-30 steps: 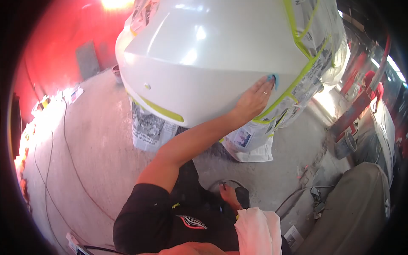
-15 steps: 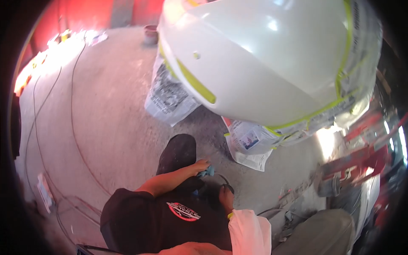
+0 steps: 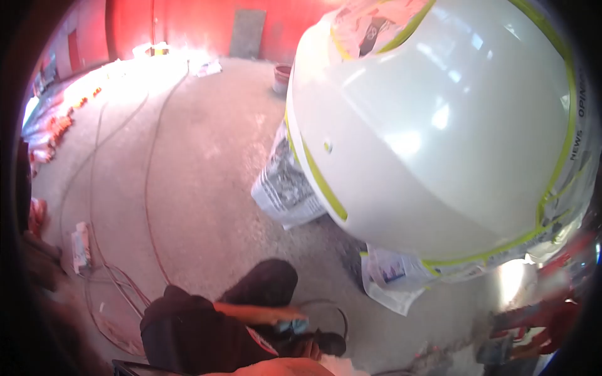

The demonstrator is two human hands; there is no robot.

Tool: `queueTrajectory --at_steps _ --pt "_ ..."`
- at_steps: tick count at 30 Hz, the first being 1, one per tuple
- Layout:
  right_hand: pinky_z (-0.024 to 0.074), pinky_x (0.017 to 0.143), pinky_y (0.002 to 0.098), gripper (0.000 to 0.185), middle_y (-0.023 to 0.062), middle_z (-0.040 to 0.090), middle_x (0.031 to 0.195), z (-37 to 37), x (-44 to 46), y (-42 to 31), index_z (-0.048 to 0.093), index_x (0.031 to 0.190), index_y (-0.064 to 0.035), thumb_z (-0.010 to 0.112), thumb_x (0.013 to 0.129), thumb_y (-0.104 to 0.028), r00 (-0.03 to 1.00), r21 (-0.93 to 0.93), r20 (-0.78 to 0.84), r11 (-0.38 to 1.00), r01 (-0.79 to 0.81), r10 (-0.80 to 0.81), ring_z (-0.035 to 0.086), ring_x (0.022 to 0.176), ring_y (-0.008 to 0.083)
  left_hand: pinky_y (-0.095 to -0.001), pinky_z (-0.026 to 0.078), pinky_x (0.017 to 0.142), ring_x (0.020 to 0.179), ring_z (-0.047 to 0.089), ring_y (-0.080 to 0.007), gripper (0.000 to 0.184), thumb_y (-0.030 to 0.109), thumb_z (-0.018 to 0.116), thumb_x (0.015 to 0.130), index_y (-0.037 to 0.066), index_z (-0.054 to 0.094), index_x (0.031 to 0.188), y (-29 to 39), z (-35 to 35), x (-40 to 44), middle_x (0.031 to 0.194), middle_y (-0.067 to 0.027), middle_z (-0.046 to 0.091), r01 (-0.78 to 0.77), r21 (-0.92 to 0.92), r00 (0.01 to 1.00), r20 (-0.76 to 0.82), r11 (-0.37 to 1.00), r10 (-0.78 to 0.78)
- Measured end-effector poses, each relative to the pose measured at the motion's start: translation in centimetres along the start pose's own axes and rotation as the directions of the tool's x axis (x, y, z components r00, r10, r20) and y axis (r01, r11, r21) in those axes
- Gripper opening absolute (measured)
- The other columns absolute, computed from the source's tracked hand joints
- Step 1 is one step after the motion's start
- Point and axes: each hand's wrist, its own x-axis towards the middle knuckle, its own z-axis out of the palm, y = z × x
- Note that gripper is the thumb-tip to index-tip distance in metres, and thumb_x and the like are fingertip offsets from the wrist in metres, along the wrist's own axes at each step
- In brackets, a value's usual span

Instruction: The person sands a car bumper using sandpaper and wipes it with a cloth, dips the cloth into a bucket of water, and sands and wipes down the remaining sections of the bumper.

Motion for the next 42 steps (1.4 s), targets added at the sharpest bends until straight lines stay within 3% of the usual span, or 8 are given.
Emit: queueTrajectory --at_steps 7,11,14,19,21,25,33,42 --pt "0.0488 0.077 0.0499 0.045 0.0151 0.067 0.105 -10.5 3.9 -5.0 0.061 0.118 -0.0068 0.064 0.077 -0.023 0.9 0.353 0.421 0.935 -0.046 -0.115 0.062 0.092 0.0381 -0.0368 0.047 0.078 0.09 0.059 -0.0158 0.054 0.057 0.063 0.086 0.007 0.071 0.105 -0.7 6.1 -9.7 0.104 -0.0066 0.066 0.332 0.011 0.941 0.066 0.943 -0.332" --pt "0.0488 0.081 0.0511 0.047 0.0175 0.066 0.105 -21.6 8.0 -6.3 0.06 0.119 -0.0057 0.063 0.076 -0.022 0.754 0.445 0.622 0.888 -0.119 -0.212 0.062 0.094 0.0407 -0.036 0.049 0.07 0.083 0.061 -0.0157 0.046 0.054 0.063 0.087 0.011 0.072 0.101 4.2 8.4 -16.2 0.094 -0.0062 0.067 0.413 -0.062 0.898 -0.136 0.908 -0.418" --pt "0.0464 0.091 0.0552 0.05 0.021 0.062 0.119 -24.6 7.6 -6.7 0.059 0.123 -0.0059 0.062 0.078 -0.027 0.518 0.37 0.819 0.918 -0.146 -0.248 0.06 0.105 0.042 -0.0349 0.049 0.051 0.061 0.059 -0.0136 0.023 0.032 0.06 0.092 0.013 0.071 0.091 2.5 9.2 -18.9 0.078 -0.0047 0.064 0.339 -0.543 0.915 0.001 0.768 -0.403" --pt "0.0496 0.085 0.0517 0.036 0.0276 0.065 0.103 -31.3 10.9 -8.2 0.061 0.118 -0.0049 0.051 0.089 -0.022 0.44 0.278 0.894 0.872 -0.403 -0.082 0.062 0.096 0.0457 -0.0429 0.051 0.059 0.069 0.062 -0.0191 0.029 0.03 0.058 0.093 0.004 0.07 0.089 15.2 9.6 -31.8 0.081 -0.0087 0.065 0.254 -0.466 0.828 -0.349 0.848 -0.44" --pt "0.0483 0.087 0.0525 0.038 0.0278 0.065 0.104 -32.7 12.6 -7.8 0.06 0.12 -0.0058 0.047 0.091 -0.028 0.337 0.091 0.94 0.918 -0.385 0.048 0.061 0.099 0.0459 -0.0373 0.048 0.056 0.066 0.059 -0.0148 0.026 0.027 0.057 0.093 0.004 0.069 0.087 16.5 7.7 -35.4 0.075 -0.0057 0.063 0.107 -0.503 0.877 -0.36 0.858 -0.32" --pt "0.0473 0.09 0.0523 0.042 0.0281 0.064 0.106 -34.3 13.4 -5.4 0.061 0.118 -0.0048 0.048 0.091 -0.034 0.245 -0.066 0.95 0.895 -0.44 0.191 0.06 0.102 0.0458 -0.0351 0.047 0.067 0.076 0.062 -0.0186 0.033 0.029 0.057 0.093 -0.002 0.067 0.095 11.2 2.7 -38.4 0.081 -0.0093 0.066 0.029 -0.176 0.674 -0.724 0.984 -0.149" --pt "0.0476 0.091 0.0506 0.045 0.0272 0.065 0.108 -37.3 16.3 -9.7 0.066 0.108 -0.0023 0.048 0.089 -0.04 -0.017 -0.426 0.885 0.794 -0.434 0.466 0.059 0.106 0.046 -0.032 0.046 0.064 0.073 0.06 -0.0149 0.034 0.032 0.057 0.095 -0.002 0.063 0.095 13.8 -7.9 -47.9 0.082 -0.0075 0.065 0.063 -0.319 0.746 -0.615 0.946 -0.257" --pt "0.0478 0.088 0.047 0.048 0.0224 0.065 0.113 -34.6 24.0 -28.6 0.06 0.122 -0.0113 0.047 0.091 -0.046 -0.104 -0.251 0.966 0.774 -0.581 0.235 0.06 0.108 0.0424 -0.0308 0.045 0.058 0.065 0.057 -0.0123 0.039 0.038 0.054 0.097 0.001 0.066 0.091 21.9 -33.0 -54.7 0.074 -0.0038 0.063 0.123 -0.278 0.686 -0.67 0.953 -0.284"
